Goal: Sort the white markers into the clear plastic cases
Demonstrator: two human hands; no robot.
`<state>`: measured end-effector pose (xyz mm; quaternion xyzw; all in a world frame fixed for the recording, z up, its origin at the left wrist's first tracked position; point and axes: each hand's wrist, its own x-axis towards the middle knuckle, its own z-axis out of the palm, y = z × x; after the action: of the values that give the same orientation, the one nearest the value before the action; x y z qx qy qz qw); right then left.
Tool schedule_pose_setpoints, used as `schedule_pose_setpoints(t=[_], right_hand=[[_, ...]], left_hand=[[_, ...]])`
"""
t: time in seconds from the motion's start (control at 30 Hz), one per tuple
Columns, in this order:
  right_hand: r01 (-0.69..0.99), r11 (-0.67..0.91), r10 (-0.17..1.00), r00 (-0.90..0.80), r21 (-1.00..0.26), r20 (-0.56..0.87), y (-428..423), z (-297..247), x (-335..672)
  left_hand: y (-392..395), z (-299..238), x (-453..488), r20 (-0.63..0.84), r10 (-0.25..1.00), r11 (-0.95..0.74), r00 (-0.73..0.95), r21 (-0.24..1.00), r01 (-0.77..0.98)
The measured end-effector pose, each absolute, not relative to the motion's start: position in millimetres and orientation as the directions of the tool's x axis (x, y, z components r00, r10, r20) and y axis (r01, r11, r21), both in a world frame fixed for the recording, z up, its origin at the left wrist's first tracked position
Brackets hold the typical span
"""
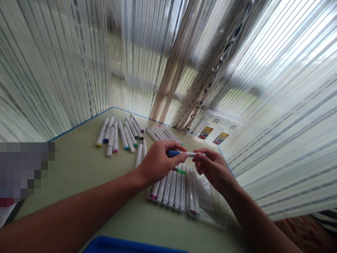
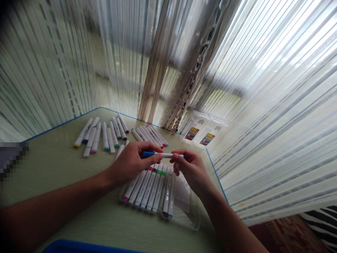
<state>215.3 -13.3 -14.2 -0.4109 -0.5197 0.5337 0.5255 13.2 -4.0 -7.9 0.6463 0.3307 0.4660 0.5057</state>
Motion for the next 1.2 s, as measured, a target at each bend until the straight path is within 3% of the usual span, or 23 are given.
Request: schedule_pose_setpoints(t=[0.13, 0.27, 0.5, 1.2], right_hand=[[-0.252, -0.013, 0.992, -0.124, -0.968, 0.019, -11.3, -11.7, 214.7], [-0.279, -0.111, 0.987, -0.144, -0.954, -0.072, -12.4, -10.9, 212.5], [-0.260, -0.119, 0.977, -0.200, -0.958, -0.067, -14.3, -12.4, 213.8], [-0.220, -0.081, 0.966, -0.257, -0.972, -0.022, -15.1, -14.4, 213.6]], left_hand=[[-11.5, -4.0, 15.0, 0.363, 0.878, -0.334, 0.312, 0.931, -0.145], [-23.8, -1.6, 16.3, 0.497, 0.795, -0.516, 0.349, 0.856, -0.045], [-29.0, -2.8, 15.4, 0.713, 0.608, -0.752, 0.350, 0.658, -0.034], [-28.9, -1.9, 13.0, 0.751, 0.546, -0.815, 0.372, 0.578, 0.028]])
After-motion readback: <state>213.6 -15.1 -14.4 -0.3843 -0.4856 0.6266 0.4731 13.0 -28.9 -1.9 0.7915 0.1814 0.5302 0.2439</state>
